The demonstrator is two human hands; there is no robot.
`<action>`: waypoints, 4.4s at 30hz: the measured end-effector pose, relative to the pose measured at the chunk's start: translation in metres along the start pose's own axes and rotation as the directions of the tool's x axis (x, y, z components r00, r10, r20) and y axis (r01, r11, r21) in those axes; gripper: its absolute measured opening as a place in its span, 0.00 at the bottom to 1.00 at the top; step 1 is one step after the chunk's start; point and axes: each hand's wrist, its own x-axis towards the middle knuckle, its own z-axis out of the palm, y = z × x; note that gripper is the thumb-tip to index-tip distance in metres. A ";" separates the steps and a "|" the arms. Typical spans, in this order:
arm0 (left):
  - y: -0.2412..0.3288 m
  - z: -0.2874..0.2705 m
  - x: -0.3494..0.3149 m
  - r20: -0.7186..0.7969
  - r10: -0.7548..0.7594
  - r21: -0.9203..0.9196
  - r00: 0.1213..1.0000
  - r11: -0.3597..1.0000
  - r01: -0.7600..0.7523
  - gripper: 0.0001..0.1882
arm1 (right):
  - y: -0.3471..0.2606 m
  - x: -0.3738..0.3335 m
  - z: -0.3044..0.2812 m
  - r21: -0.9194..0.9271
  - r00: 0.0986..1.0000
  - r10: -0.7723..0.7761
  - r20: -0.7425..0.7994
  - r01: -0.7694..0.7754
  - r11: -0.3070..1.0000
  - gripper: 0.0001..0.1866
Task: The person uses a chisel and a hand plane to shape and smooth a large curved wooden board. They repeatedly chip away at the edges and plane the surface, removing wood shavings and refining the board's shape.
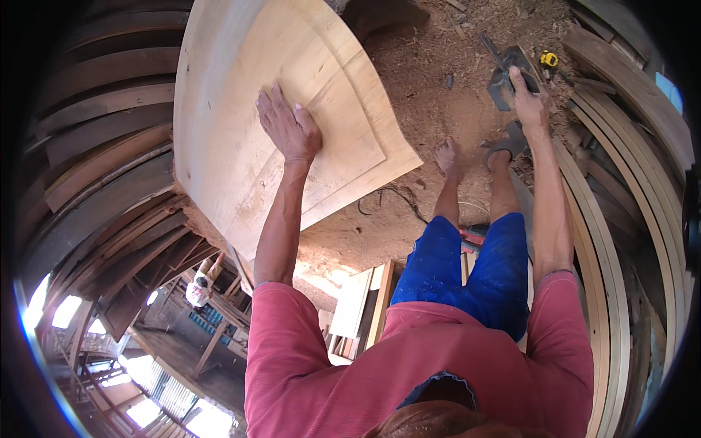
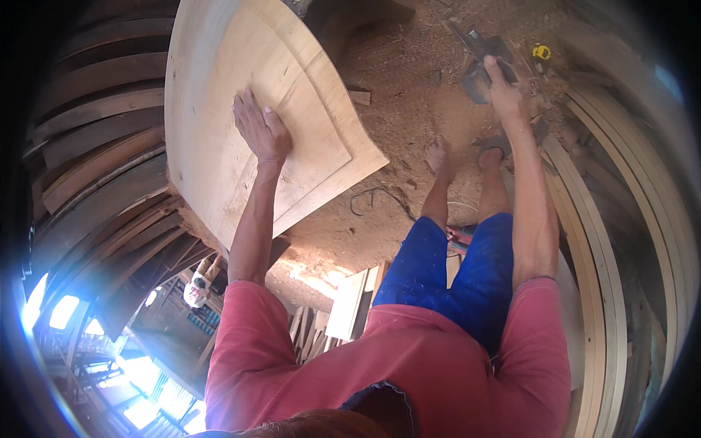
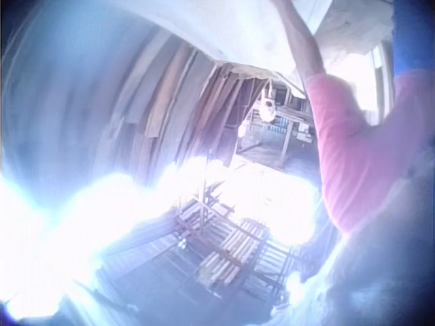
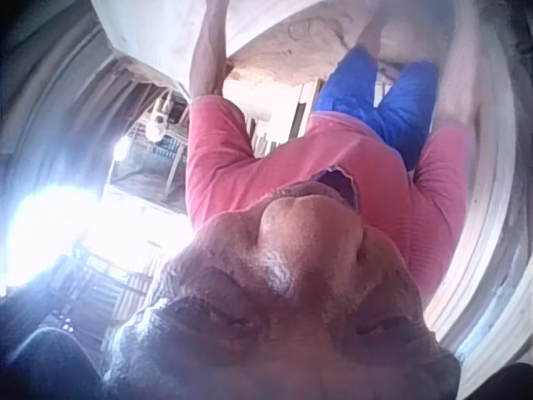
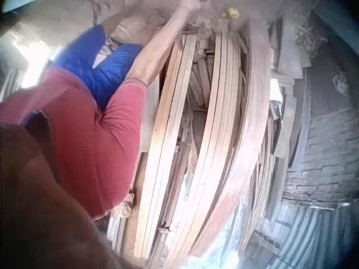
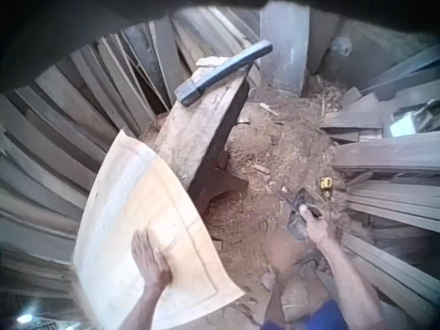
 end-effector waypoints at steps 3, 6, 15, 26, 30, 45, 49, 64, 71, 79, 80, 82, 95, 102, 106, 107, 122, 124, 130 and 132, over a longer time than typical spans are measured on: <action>0.003 0.001 0.001 0.029 0.026 0.005 0.999 1.000 -0.026 0.38 | 0.090 0.048 -0.009 -0.163 0.998 0.006 0.060 0.004 0.987 0.32; 0.010 -0.005 0.002 0.056 0.002 0.011 0.998 1.000 -0.003 0.38 | 0.120 0.085 -0.016 -0.459 0.997 0.034 0.065 0.000 0.888 0.37; -0.003 -0.006 -0.009 0.047 -0.079 -0.163 0.996 0.983 0.085 0.39 | 0.157 0.198 -0.027 -0.793 0.979 0.002 0.205 0.165 0.587 0.33; 0.009 -0.008 0.004 0.135 -0.058 -0.016 0.989 0.998 0.061 0.42 | 0.204 0.284 -0.094 -0.645 0.975 -0.160 -0.154 0.024 0.764 0.26; -0.002 -0.010 0.004 0.162 -0.064 -0.002 0.985 0.998 0.065 0.43 | 0.296 0.237 -0.155 -0.613 0.984 -0.050 -0.169 -0.065 0.788 0.25; 0.010 -0.007 0.006 0.212 -0.118 -0.229 0.970 0.959 0.167 0.40 | 0.554 0.067 -0.090 -0.945 0.843 0.441 0.309 0.323 0.046 0.50; 0.019 -0.012 0.005 0.184 -0.125 -0.136 0.975 0.979 0.151 0.40 | 0.581 0.080 -0.086 -0.966 0.902 0.392 0.183 0.090 0.244 0.45; 0.004 -0.008 0.004 0.016 0.006 0.049 1.000 0.999 -0.007 0.37 | 0.214 -0.005 -0.121 -0.038 0.830 0.403 0.385 -0.422 0.906 0.32; -0.002 0.000 -0.005 -0.006 -0.074 -0.064 0.997 0.995 0.073 0.40 | -0.028 -0.167 -0.101 0.486 0.967 -0.118 0.224 -0.006 0.874 0.45; 0.006 -0.002 -0.003 0.004 -0.121 -0.162 0.993 0.979 0.120 0.40 | -0.173 -0.183 0.024 -0.030 0.757 -0.585 0.291 0.619 0.785 0.65; 0.006 -0.001 -0.003 0.007 -0.126 -0.156 0.992 0.980 0.125 0.39 | -0.165 -0.179 0.038 -0.282 0.690 -0.659 0.299 0.724 0.630 0.64; 0.007 0.000 -0.003 0.016 -0.133 -0.163 0.991 0.978 0.134 0.38 | -0.146 -0.187 0.068 -0.611 0.615 -0.706 0.352 0.722 0.324 0.62; 0.003 0.004 -0.004 -0.014 -0.126 -0.105 0.992 0.987 0.124 0.35 | -0.166 -0.156 0.113 -0.576 0.561 -0.761 0.327 0.756 0.310 0.55; 0.007 0.001 -0.008 -0.041 -0.126 -0.158 0.991 0.980 0.118 0.34 | -0.152 -0.171 0.113 -0.562 0.549 -0.787 0.282 0.759 0.328 0.55; 0.015 0.000 0.000 -0.026 -0.107 -0.173 0.994 0.980 0.101 0.34 | -0.205 -0.114 0.126 -0.626 0.572 -0.773 0.276 0.717 0.307 0.52; 0.011 0.000 -0.003 -0.020 -0.120 -0.152 0.993 0.982 0.115 0.34 | -0.205 -0.111 0.129 -0.617 0.568 -0.761 0.313 0.731 0.291 0.52; 0.011 -0.003 -0.004 0.001 -0.152 -0.145 0.988 0.978 0.150 0.35 | -0.185 -0.122 0.115 -0.569 0.493 -0.818 0.295 0.778 0.264 0.52; 0.008 -0.004 -0.005 0.005 -0.170 -0.129 0.985 0.977 0.169 0.35 | -0.133 -0.183 0.090 -0.528 0.555 -0.753 0.354 0.783 0.329 0.53; 0.013 -0.002 -0.002 0.008 -0.166 -0.156 0.986 0.974 0.166 0.35 | -0.175 -0.145 0.127 -0.612 0.602 -0.750 0.275 0.711 0.346 0.51; 0.015 0.001 0.001 0.009 -0.142 -0.191 0.990 0.971 0.141 0.35 | -0.222 -0.096 0.136 -0.655 0.541 -0.800 0.259 0.707 0.266 0.50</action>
